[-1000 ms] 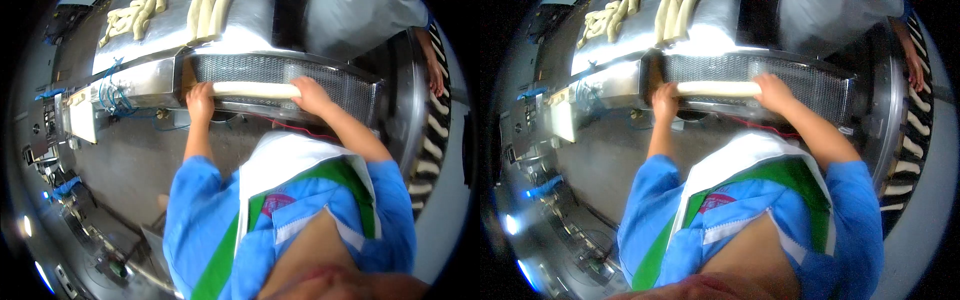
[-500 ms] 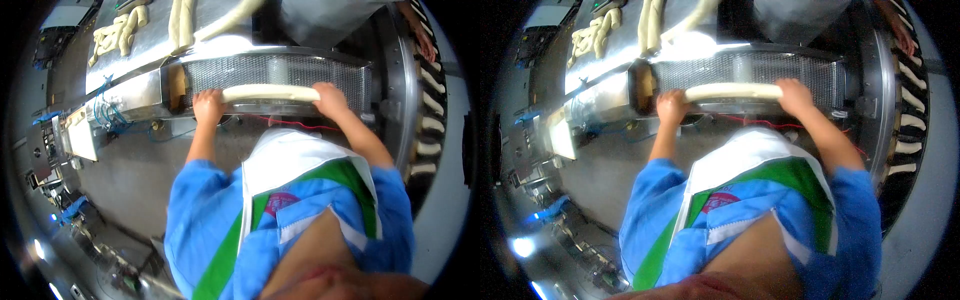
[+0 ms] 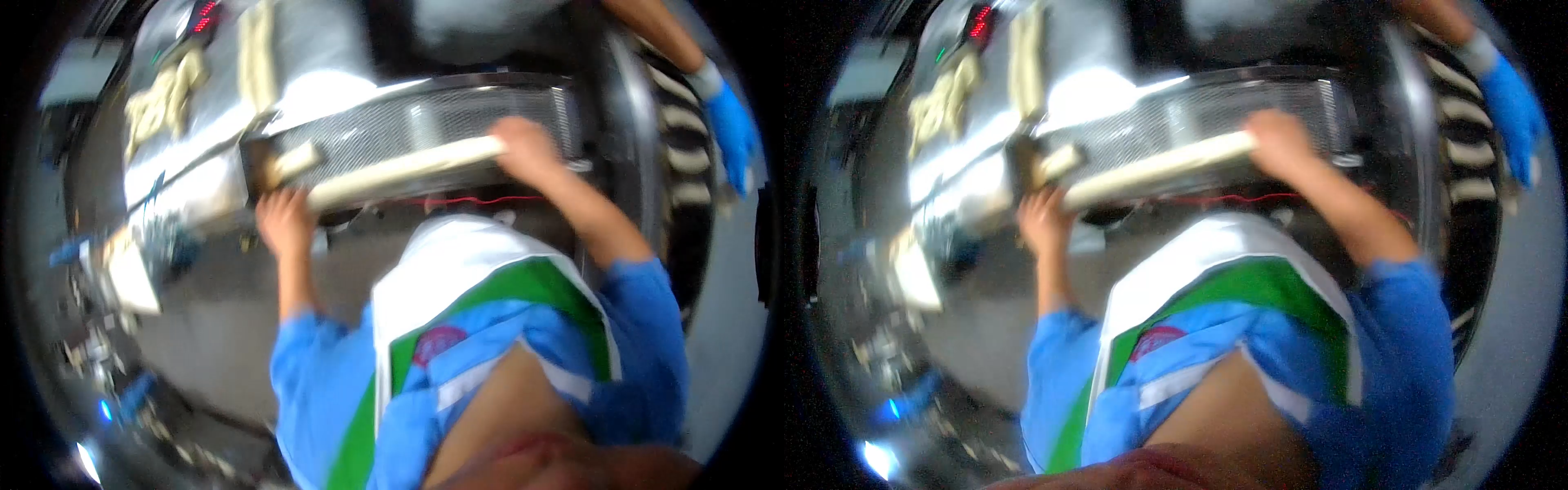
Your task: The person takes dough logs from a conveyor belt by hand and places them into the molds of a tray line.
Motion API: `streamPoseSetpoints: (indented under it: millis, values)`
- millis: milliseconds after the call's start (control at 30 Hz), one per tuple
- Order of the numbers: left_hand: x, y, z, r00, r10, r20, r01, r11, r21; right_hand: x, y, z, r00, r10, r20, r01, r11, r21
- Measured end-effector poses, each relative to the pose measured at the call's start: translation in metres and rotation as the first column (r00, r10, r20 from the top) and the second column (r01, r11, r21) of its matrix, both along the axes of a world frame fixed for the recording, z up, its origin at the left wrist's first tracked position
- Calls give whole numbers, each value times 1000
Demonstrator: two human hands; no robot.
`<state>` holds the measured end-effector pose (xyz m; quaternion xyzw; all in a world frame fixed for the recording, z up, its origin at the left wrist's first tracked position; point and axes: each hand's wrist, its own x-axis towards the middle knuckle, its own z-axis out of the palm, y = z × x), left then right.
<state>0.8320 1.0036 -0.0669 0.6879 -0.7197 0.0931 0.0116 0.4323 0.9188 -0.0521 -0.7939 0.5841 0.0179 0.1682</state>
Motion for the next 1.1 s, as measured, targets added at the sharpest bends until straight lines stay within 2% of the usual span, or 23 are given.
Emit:
streamPoseSetpoints:
  millis: [33,67,100,133,167,200,233,267,300,400,433,467,500,533,567,600,667,800,933,1000,1033,1100]
  values:
    - [0,7,12,999,51,19,-52,998,28,7,1,-12,997,68,39,-67,997,-38]
    - [3,14,17,990,127,55,-130,990,58,23,-3,-20,993,85,77,-87,996,17]
    - [26,23,8,990,132,44,-135,987,82,36,-4,-26,978,61,199,-70,997,38]
    - [22,27,19,982,158,102,-170,979,116,50,-10,-31,977,160,141,-177,978,114]
    - [40,40,11,972,140,188,-148,989,29,62,-10,-42,918,385,96,-374,920,-115]
    - [41,54,18,954,179,241,-183,983,-6,78,-11,-39,896,424,127,-413,904,-108]
    - [61,62,17,958,211,193,-212,977,-16,92,-16,-42,872,478,109,-448,867,-218]
    - [77,71,13,953,259,154,-259,966,-20,106,-20,-35,843,531,81,-513,840,-177]
    - [73,78,23,946,269,183,-269,963,-25,122,-25,-49,820,556,138,-528,827,-192]
    - [72,103,47,929,293,224,-285,956,-68,160,-30,-63,783,583,215,-540,810,-229]
    - [73,108,53,929,293,227,-280,956,-86,172,-33,-60,785,566,254,-555,823,-118]
    - [69,113,61,922,308,234,-292,951,-98,179,-30,-66,789,508,347,-491,860,-141]
    - [61,117,63,908,348,234,-336,937,-92,185,-31,-72,831,335,445,-398,916,54]
    - [52,116,65,883,398,249,-389,917,-88,193,-34,-87,839,152,523,-317,917,241]
    - [47,117,65,908,332,255,-310,943,-121,189,-34,-89,867,291,405,-377,914,150]
    - [43,115,64,910,345,232,-335,939,-79,185,-34,-91,870,412,270,-442,895,57]
    - [40,120,58,930,297,217,-268,951,-153,178,-39,-72,890,423,171,-443,891,103]
    - [30,101,56,950,284,128,-264,952,-153,163,-53,-67,882,457,112,-468,876,113]
    - [19,70,59,980,190,61,-176,967,-185,140,-52,-69,878,455,151,-471,876,99]
    - [13,51,61,994,107,15,-102,976,-190,124,-47,-72,881,439,175,-449,893,24]
    - [10,43,59,996,88,4,-86,977,-195,117,-44,-58,897,413,160,-430,897,97]
    - [5,28,54,997,57,-59,-67,980,-189,100,-34,-59,901,402,163,-416,907,62]
